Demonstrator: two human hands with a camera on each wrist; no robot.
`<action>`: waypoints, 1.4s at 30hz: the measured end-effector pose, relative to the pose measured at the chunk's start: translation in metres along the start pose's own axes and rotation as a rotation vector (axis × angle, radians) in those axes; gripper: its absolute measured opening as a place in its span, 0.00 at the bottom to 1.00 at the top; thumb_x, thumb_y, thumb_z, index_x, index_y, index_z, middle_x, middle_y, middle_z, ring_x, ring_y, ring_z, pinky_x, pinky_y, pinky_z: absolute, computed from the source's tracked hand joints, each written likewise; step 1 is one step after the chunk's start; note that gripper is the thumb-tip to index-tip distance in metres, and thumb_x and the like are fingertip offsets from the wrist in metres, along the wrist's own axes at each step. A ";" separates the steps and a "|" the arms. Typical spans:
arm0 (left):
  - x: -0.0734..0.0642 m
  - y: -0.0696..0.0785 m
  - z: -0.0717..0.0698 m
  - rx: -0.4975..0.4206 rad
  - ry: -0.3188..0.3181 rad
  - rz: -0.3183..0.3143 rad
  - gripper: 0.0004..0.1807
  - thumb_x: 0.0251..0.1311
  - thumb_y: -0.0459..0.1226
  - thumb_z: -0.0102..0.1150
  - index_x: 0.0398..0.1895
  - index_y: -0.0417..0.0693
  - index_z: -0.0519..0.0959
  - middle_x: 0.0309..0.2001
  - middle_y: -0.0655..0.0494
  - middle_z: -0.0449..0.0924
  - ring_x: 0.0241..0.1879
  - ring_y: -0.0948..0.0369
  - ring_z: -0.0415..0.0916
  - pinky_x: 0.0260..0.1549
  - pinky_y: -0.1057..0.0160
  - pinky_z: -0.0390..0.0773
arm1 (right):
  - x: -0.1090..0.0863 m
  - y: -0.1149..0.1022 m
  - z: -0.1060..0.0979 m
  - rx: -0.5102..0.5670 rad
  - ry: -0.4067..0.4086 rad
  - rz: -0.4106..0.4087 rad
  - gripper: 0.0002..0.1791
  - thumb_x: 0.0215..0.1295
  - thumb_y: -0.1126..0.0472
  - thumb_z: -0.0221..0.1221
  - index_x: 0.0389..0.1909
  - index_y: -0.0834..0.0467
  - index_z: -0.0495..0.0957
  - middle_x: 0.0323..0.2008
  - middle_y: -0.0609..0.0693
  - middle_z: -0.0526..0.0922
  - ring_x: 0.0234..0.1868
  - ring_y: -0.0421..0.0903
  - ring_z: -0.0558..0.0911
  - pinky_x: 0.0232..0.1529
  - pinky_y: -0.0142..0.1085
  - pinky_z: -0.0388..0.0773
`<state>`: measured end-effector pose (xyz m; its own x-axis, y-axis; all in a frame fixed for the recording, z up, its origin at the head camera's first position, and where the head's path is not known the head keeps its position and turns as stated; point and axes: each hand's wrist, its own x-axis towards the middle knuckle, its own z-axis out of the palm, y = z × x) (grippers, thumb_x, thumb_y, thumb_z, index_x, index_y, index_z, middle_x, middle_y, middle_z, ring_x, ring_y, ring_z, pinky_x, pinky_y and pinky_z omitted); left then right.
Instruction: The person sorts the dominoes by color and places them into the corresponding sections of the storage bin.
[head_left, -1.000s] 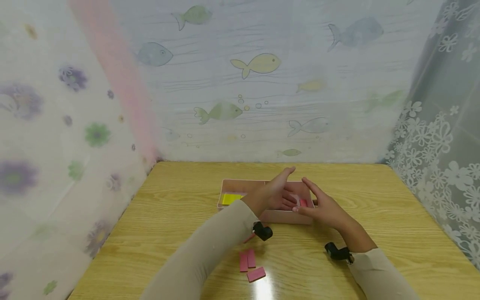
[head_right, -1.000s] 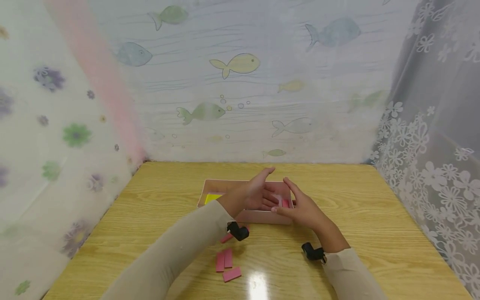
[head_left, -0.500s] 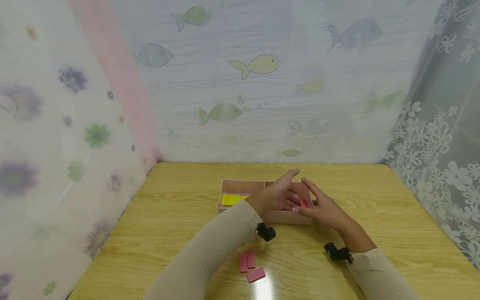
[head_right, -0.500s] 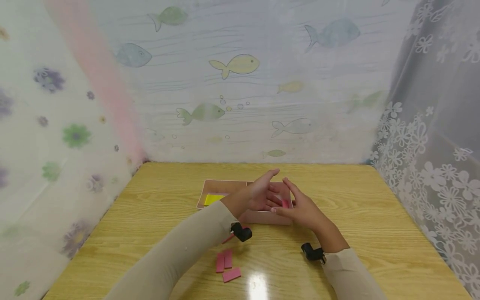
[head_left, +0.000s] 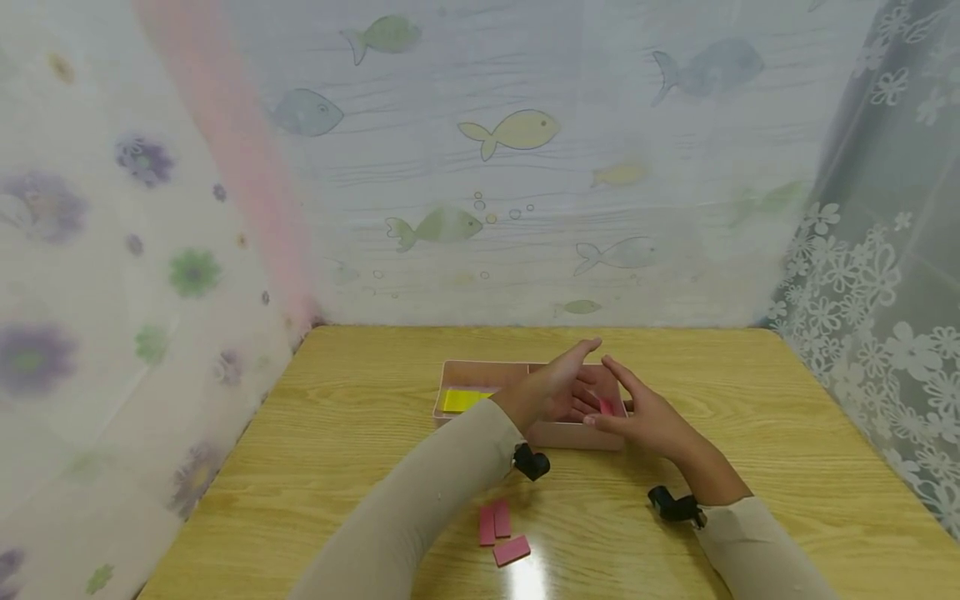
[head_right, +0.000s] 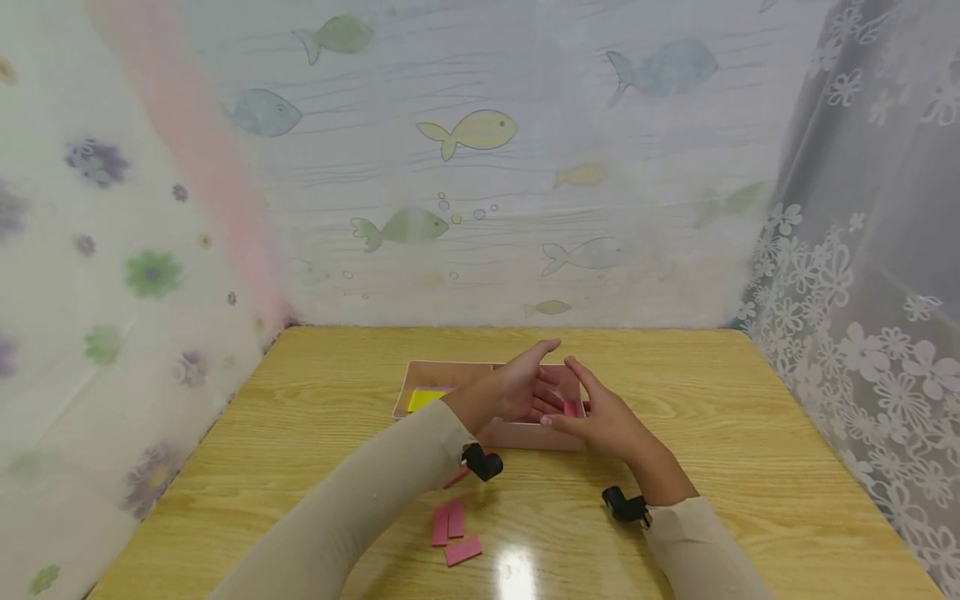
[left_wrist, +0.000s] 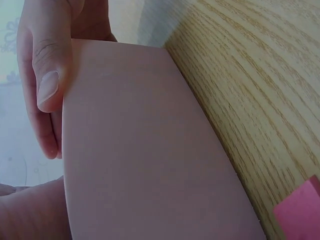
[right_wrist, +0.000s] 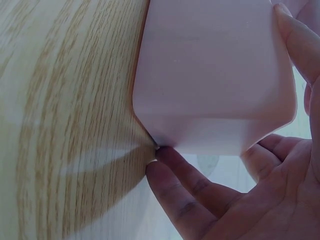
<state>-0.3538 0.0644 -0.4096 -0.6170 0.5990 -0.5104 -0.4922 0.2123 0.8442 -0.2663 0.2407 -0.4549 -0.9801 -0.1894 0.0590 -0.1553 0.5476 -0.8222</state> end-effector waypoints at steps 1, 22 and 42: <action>0.000 0.000 0.000 -0.002 -0.005 0.000 0.57 0.60 0.73 0.54 0.78 0.39 0.61 0.60 0.32 0.77 0.50 0.43 0.82 0.59 0.44 0.81 | 0.000 0.000 0.000 -0.001 0.000 -0.001 0.59 0.65 0.42 0.70 0.85 0.40 0.39 0.84 0.56 0.45 0.72 0.74 0.68 0.60 0.63 0.78; -0.024 0.008 -0.016 0.077 -0.015 0.076 0.54 0.63 0.68 0.57 0.78 0.38 0.59 0.73 0.32 0.66 0.71 0.35 0.67 0.71 0.40 0.69 | 0.000 0.004 0.000 -0.072 0.015 -0.084 0.55 0.68 0.44 0.68 0.85 0.49 0.43 0.84 0.61 0.42 0.74 0.73 0.65 0.65 0.67 0.72; -0.082 0.009 -0.070 0.060 -0.090 0.251 0.40 0.74 0.59 0.52 0.76 0.41 0.59 0.73 0.31 0.67 0.73 0.37 0.66 0.74 0.42 0.66 | 0.001 0.033 -0.020 0.005 -0.064 -0.295 0.41 0.74 0.61 0.62 0.82 0.53 0.55 0.84 0.56 0.42 0.65 0.69 0.78 0.60 0.43 0.81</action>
<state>-0.3508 -0.0371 -0.3717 -0.6570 0.7040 -0.2696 -0.2917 0.0923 0.9520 -0.2745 0.2752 -0.4710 -0.8831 -0.3907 0.2598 -0.4311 0.4572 -0.7779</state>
